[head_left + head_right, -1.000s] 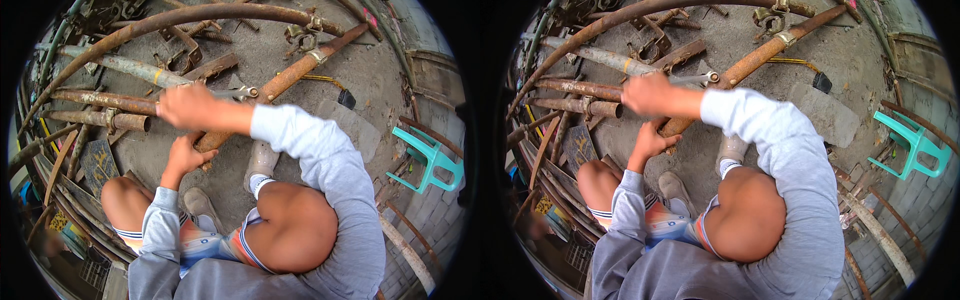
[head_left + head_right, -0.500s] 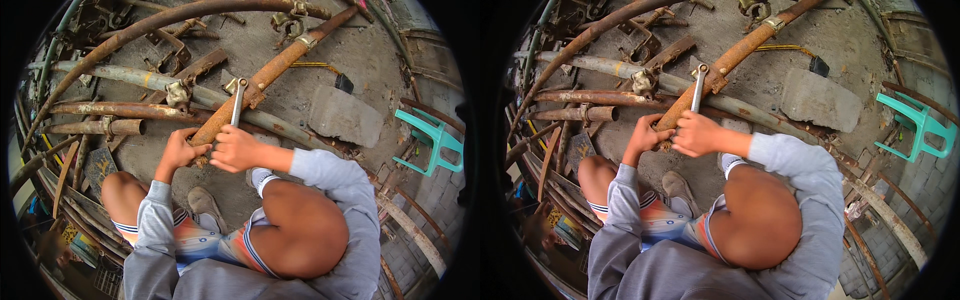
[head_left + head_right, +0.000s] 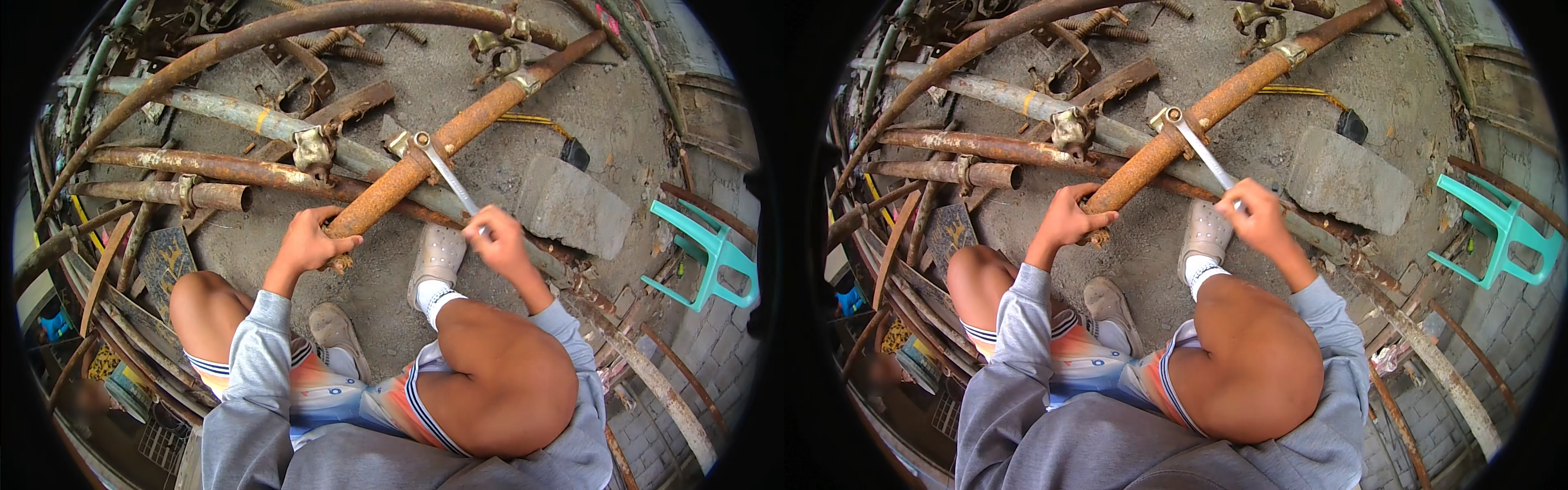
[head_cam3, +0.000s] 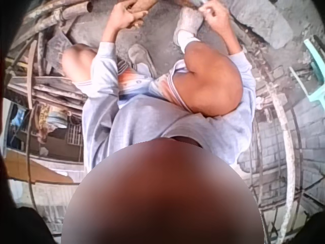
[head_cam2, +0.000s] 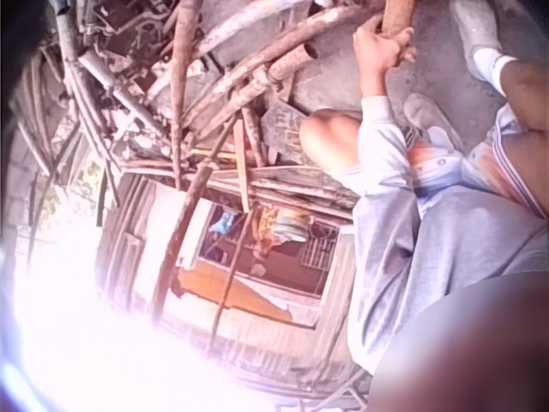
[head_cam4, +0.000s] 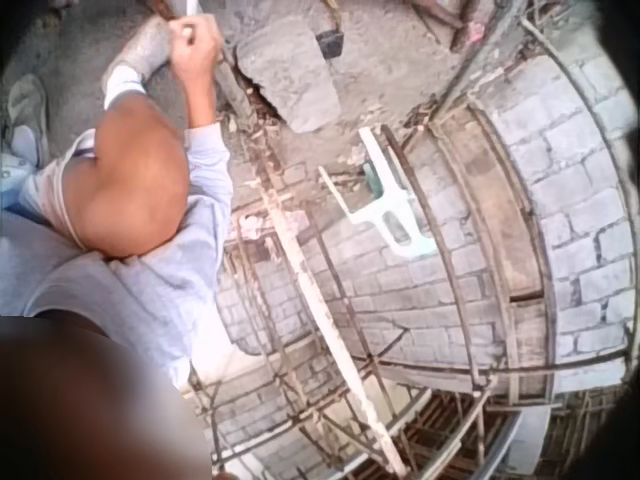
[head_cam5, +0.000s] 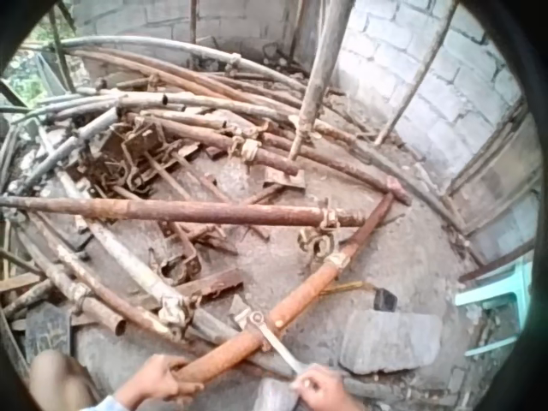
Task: The person uses a wrench to loosen and remove metal couplers from rusty scaffolding poles. They repeatedly pick up poles, apply the wrench to the couplers, detach them, and place the couplers into a bucket.
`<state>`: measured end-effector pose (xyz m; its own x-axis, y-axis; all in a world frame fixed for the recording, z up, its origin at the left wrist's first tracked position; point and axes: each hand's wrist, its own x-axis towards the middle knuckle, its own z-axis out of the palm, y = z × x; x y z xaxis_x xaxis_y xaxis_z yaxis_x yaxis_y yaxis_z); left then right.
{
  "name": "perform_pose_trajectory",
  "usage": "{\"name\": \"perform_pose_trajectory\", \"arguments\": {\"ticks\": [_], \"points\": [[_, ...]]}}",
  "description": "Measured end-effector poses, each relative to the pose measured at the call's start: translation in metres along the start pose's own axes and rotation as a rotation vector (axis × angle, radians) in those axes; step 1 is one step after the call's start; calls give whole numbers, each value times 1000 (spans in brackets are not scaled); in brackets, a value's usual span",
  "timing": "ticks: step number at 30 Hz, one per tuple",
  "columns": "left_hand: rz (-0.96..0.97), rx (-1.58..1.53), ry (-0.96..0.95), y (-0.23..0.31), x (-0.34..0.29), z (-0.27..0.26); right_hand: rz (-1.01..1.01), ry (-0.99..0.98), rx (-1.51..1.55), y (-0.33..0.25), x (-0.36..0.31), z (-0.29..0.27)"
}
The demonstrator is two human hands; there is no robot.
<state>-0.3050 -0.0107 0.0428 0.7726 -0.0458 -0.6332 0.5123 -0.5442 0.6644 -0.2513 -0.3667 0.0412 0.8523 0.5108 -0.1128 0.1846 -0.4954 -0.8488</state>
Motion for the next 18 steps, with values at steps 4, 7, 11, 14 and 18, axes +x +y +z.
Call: {"name": "perform_pose_trajectory", "arguments": {"ticks": [4, 7, 11, 14, 18], "points": [[-7, -3, 2, 0, -1, 0, 377, 294, 333, 39, 48, -44], [-21, 35, 19, 5, -2, 0, 323, 385, 304, 59, 131, -61], [16, 75, 25, 9, -1, -1, 205, 205, 9, 6, 246, -20], [2, 85, 19, 13, 3, 1, 9, -19, -191, -51, 291, 46], [72, -55, 66, -9, 2, 10, -289, -269, -166, -115, 220, 120]]}}
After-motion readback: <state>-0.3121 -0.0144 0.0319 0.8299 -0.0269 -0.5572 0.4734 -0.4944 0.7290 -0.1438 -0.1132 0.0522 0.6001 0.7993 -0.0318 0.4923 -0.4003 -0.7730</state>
